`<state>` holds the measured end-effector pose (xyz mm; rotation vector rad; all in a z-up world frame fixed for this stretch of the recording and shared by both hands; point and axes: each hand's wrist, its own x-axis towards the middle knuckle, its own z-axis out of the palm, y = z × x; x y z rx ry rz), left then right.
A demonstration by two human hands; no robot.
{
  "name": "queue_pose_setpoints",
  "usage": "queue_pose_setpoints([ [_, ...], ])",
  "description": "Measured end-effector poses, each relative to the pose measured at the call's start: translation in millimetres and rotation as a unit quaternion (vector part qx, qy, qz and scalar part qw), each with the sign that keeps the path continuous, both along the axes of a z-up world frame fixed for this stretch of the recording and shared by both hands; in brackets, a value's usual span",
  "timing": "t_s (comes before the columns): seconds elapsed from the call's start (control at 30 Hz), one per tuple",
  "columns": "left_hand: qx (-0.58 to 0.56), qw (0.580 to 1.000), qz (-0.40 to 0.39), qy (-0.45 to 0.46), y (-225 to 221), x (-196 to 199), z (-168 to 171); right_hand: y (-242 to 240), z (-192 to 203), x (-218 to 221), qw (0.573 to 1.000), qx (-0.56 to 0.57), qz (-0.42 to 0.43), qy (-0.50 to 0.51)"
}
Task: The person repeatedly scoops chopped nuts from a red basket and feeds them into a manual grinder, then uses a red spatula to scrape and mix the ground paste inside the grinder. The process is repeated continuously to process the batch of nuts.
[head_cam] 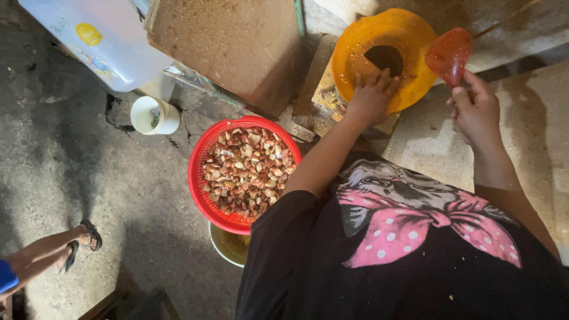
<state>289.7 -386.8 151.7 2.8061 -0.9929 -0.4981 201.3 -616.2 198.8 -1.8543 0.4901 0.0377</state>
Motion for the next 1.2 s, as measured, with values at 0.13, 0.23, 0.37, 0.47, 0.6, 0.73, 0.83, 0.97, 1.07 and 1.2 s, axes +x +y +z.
queue_pose_setpoints([
  [0.13, -0.003, 1.0, 0.001, 0.016, 2, 2, 4, -7, -4, -6, 1.0, 0.019, -0.019, 0.008],
  [0.23, -0.016, 1.0, 0.004, 0.018, 1, 3, 8, -11, -3, -9, 0.999, 0.044, -0.016, -0.019],
  [0.37, -0.037, 0.999, 0.004, 0.025, 5, 9, 13, -7, -1, -10, 0.997, 0.052, -0.047, -0.027],
  [0.47, -0.234, 0.972, 0.033, 0.011, 12, 27, 15, -7, 2, -6, 0.992, 0.069, -0.095, -0.034],
  [0.6, -0.381, 0.921, 0.079, -0.01, 23, 65, 9, 6, 0, 16, 0.989, -0.129, 0.02, -0.065],
  [0.73, -0.463, 0.883, 0.069, -0.037, 29, 79, 0, 39, -9, 76, 0.893, -0.392, 0.191, -0.112],
  [0.83, -0.461, 0.883, 0.072, -0.057, 24, 78, -4, 74, -25, 134, 0.828, -0.514, 0.211, 0.077],
  [0.97, -0.436, 0.897, 0.058, -0.037, 28, 83, 0, 98, -35, 138, 0.779, -0.53, 0.248, -0.225],
  [1.07, -0.426, 0.904, 0.042, -0.019, 28, 78, 2, 82, -9, 107, 0.74, -0.556, 0.364, -0.101],
  [1.2, -0.317, 0.948, 0.037, -0.012, 18, 68, 19, 30, 67, 55, 0.793, -0.508, 0.266, 0.206],
])
